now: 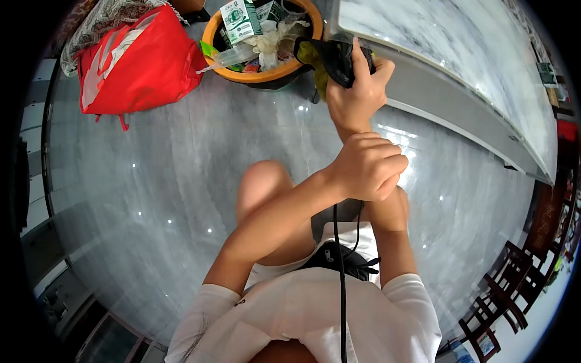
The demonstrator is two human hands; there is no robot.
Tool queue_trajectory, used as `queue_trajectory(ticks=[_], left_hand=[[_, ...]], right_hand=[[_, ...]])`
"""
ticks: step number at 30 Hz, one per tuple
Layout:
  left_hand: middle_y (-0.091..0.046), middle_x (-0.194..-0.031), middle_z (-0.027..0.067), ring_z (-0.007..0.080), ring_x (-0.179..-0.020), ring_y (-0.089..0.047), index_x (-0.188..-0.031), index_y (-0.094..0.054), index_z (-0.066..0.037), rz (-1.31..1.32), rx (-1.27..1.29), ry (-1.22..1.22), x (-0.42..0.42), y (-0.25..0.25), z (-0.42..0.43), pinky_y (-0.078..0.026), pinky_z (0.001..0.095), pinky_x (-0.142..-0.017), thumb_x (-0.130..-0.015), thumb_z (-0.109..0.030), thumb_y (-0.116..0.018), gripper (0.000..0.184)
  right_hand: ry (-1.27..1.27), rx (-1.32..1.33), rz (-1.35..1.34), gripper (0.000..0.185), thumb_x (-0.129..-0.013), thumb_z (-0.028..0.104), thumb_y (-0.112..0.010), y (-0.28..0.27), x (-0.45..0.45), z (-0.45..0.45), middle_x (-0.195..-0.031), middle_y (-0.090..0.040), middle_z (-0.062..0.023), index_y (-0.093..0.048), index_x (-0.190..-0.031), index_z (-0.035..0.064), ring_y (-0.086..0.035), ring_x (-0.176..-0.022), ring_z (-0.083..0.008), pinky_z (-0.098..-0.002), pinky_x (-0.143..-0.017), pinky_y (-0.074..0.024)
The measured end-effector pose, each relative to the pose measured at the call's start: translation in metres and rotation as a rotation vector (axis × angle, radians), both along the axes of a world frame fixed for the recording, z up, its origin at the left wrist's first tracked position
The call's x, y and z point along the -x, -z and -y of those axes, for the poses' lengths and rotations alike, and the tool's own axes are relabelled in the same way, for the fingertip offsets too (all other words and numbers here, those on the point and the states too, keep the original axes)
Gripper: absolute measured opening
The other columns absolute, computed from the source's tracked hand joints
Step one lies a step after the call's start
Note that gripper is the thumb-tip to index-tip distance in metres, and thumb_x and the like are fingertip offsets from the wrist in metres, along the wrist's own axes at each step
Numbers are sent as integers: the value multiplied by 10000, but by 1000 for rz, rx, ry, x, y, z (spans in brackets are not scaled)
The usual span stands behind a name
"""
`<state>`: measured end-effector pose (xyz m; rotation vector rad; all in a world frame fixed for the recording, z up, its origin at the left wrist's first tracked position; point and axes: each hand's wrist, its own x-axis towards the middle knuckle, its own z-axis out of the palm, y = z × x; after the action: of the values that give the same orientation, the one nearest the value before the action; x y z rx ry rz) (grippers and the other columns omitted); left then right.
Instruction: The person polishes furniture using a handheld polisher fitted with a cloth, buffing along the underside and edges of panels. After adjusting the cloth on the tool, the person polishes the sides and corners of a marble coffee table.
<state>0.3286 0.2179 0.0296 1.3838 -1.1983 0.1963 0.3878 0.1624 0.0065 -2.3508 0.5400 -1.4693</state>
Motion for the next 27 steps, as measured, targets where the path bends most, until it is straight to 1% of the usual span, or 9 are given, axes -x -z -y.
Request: queue_trajectory(ticks=[3,5,9,13,16,19,21,23,27], left_hand=[[-410,-480,56,229,-428,-439,-516,-420,-59,-70,38,-21,-3,-2,0,-326,321,-415,-561,-36,-520,112],[-407,-480,54,229,-429,-438,-514,-415,-60,-88,67,-23,-4,-2,4,-325,320,-414,-557,-37,-520,116],[-394,-477,54,227,-431,-434,-507,-396,-64,-79,59,-14,2,-5,3,-325,319,-414,-551,-45,-524,136],[-386,-471,53,228,-422,-428,-500,-388,-64,-70,95,-25,2,-6,-2,-332,317,-413,-538,-54,-531,148],[-395,-470,56,231,-417,-428,-497,-389,-63,-68,98,-57,-4,-7,-8,-341,322,-413,-540,-49,-531,149],[-409,-472,60,233,-420,-439,-493,-393,-62,-92,101,-74,-10,-4,-10,-350,326,-416,-543,-50,-534,150],[-420,-475,60,232,-428,-455,-490,-397,-63,-106,121,-115,-13,-4,-8,-354,331,-419,-542,-52,-539,151],[-424,-475,57,229,-435,-465,-490,-405,-66,-132,125,-92,-13,-2,-9,-359,333,-420,-535,-56,-545,147],[-421,-470,46,219,-420,-458,-487,-411,-70,-178,170,-116,-15,-5,-11,-356,328,-408,-514,-56,-544,137]], right_hand=[[8,-17,17,474,-567,121,-695,2,-6,-3,-811,-427,-83,-618,-1034,140,-515,-612,-232,-316,-488,-441],[-32,116,-3,520,-545,128,-715,5,-4,5,-788,-423,-77,-609,-1053,150,-510,-605,-231,-308,-479,-435],[-102,219,-293,560,-520,137,-730,27,11,13,-821,-491,-77,-604,-1064,167,-561,-664,-231,-314,-488,-455],[-243,416,-719,544,-582,45,-609,132,23,31,-890,-506,-68,-574,-1110,171,-556,-774,-226,-309,-578,-475],[-228,344,-700,522,-612,42,-583,134,22,24,-899,-502,-66,-567,-1117,171,-540,-807,-231,-315,-613,-475],[-289,292,-665,550,-596,62,-635,111,37,33,-925,-512,-73,-565,-1123,204,-565,-786,-245,-328,-610,-483],[-194,264,-557,581,-571,186,-741,97,41,38,-938,-511,-68,-568,-1121,253,-589,-752,-237,-327,-561,-491],[-111,166,-533,627,-527,253,-783,84,38,33,-941,-497,-65,-572,-1117,269,-583,-744,-229,-337,-549,-490],[-67,132,-448,657,-498,252,-793,90,21,17,-926,-488,-91,-577,-1118,248,-570,-751,-246,-328,-564,-486]])
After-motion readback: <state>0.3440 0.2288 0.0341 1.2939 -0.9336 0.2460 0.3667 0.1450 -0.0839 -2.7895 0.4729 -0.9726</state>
